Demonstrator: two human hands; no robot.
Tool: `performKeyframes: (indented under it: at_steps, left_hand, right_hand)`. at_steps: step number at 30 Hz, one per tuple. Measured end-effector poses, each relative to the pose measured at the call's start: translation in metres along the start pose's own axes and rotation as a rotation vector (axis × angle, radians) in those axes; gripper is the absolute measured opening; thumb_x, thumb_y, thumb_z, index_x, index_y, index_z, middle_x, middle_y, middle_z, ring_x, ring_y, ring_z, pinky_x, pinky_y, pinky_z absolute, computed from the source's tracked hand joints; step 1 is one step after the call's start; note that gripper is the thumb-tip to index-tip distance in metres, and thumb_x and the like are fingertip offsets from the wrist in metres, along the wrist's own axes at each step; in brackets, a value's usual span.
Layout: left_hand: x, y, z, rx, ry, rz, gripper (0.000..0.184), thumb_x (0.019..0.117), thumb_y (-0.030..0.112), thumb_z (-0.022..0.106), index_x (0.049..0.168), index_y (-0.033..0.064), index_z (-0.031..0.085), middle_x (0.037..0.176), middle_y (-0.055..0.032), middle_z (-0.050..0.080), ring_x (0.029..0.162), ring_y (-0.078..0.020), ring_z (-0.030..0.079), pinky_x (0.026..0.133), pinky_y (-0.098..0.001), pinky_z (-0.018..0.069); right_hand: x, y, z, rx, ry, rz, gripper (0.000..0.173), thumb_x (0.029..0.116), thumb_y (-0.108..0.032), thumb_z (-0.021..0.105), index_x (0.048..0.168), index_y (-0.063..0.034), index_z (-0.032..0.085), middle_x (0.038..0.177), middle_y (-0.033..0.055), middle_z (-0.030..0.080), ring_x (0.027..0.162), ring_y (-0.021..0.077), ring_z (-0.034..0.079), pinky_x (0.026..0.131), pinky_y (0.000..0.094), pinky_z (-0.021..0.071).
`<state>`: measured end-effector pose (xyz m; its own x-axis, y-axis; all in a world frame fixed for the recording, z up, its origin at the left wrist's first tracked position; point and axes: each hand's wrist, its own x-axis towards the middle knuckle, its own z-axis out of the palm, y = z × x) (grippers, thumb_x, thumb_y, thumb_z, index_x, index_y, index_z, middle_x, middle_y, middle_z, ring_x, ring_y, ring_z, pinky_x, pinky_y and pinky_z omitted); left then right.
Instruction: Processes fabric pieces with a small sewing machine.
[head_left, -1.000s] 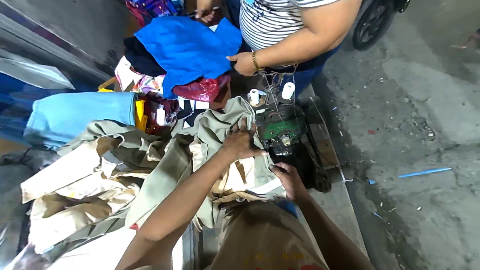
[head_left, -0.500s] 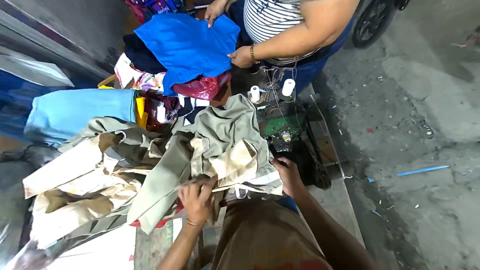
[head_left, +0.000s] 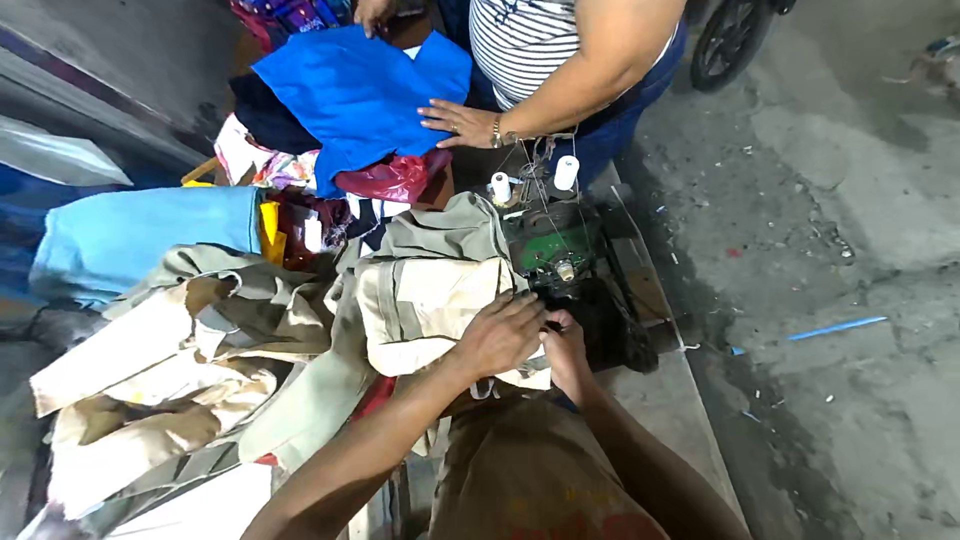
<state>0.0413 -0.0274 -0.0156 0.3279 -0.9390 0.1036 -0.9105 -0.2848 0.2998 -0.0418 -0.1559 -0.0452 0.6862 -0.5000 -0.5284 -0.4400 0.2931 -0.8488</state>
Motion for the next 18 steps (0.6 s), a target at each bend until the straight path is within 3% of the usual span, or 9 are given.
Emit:
performKeyframes:
  at_steps: [3, 7, 8, 10, 13, 18]
  left_hand:
    - [-0.001, -0.011, 0.006, 0.06, 0.021, -0.089, 0.041, 0.1086, 0.028, 0.038, 0.115, 0.0064, 0.072, 0.123, -0.0113, 0.072, 0.127, -0.0292, 0.063, 0.109, -0.0482, 0.048]
    - [0.002, -0.014, 0.012, -0.015, 0.125, -0.266, 0.036, 0.1063, 0.028, 0.048, 0.111, 0.0066, 0.077, 0.113, -0.0149, 0.072, 0.102, -0.0306, 0.071, 0.089, -0.045, 0.0588]
    - [0.004, -0.013, 0.012, -0.022, 0.124, -0.331, 0.036, 0.106, 0.03, 0.05, 0.107, 0.0076, 0.079, 0.121, -0.0145, 0.071, 0.103, -0.0308, 0.072, 0.089, -0.0468, 0.0591]
    - [0.011, -0.01, 0.007, -0.039, 0.026, -0.46, 0.037, 0.1046, 0.033, 0.05, 0.107, 0.0104, 0.079, 0.135, -0.0096, 0.068, 0.118, -0.0293, 0.068, 0.1, -0.0514, 0.0525]
    - [0.019, -0.006, -0.009, -0.154, -0.167, -0.605, 0.039, 0.1034, 0.036, 0.052, 0.123, 0.0117, 0.075, 0.147, -0.0083, 0.059, 0.134, -0.0281, 0.057, 0.114, -0.0506, 0.0408]
    - [0.018, -0.007, 0.002, -0.086, -0.196, -0.543, 0.043, 0.1066, 0.034, 0.044, 0.131, 0.0101, 0.071, 0.152, -0.0111, 0.054, 0.143, -0.0277, 0.049, 0.117, -0.0481, 0.0372]
  right_hand:
    - [0.003, 0.002, 0.001, 0.012, 0.014, 0.0, 0.012, 0.0913, -0.006, 0.072, 0.098, 0.001, 0.064, 0.089, 0.008, 0.065, 0.081, 0.0104, 0.062, 0.074, 0.0274, 0.0528]
    - [0.004, 0.004, 0.003, 0.054, 0.023, 0.004, 0.016, 0.0924, -0.012, 0.074, 0.095, -0.001, 0.062, 0.087, 0.0063, 0.062, 0.08, 0.0095, 0.06, 0.073, 0.0265, 0.0507]
    - [0.004, 0.005, 0.003, 0.054, 0.023, 0.003, 0.017, 0.0927, -0.014, 0.074, 0.095, -0.0014, 0.063, 0.087, 0.0056, 0.062, 0.08, 0.0091, 0.06, 0.073, 0.0261, 0.0504]
    - [0.004, 0.006, 0.002, 0.058, 0.026, 0.006, 0.017, 0.093, -0.014, 0.074, 0.094, -0.0014, 0.063, 0.086, 0.0052, 0.063, 0.08, 0.009, 0.059, 0.073, 0.026, 0.0502]
    - [0.006, 0.004, 0.001, 0.05, 0.021, 0.005, 0.016, 0.0932, -0.013, 0.074, 0.094, -0.001, 0.064, 0.085, 0.0056, 0.064, 0.079, 0.0091, 0.06, 0.073, 0.0261, 0.0508]
    - [0.01, 0.003, 0.0, 0.034, 0.016, -0.042, 0.014, 0.0927, -0.012, 0.074, 0.09, -0.0021, 0.065, 0.083, 0.0039, 0.064, 0.078, 0.0082, 0.061, 0.073, 0.0251, 0.0515]
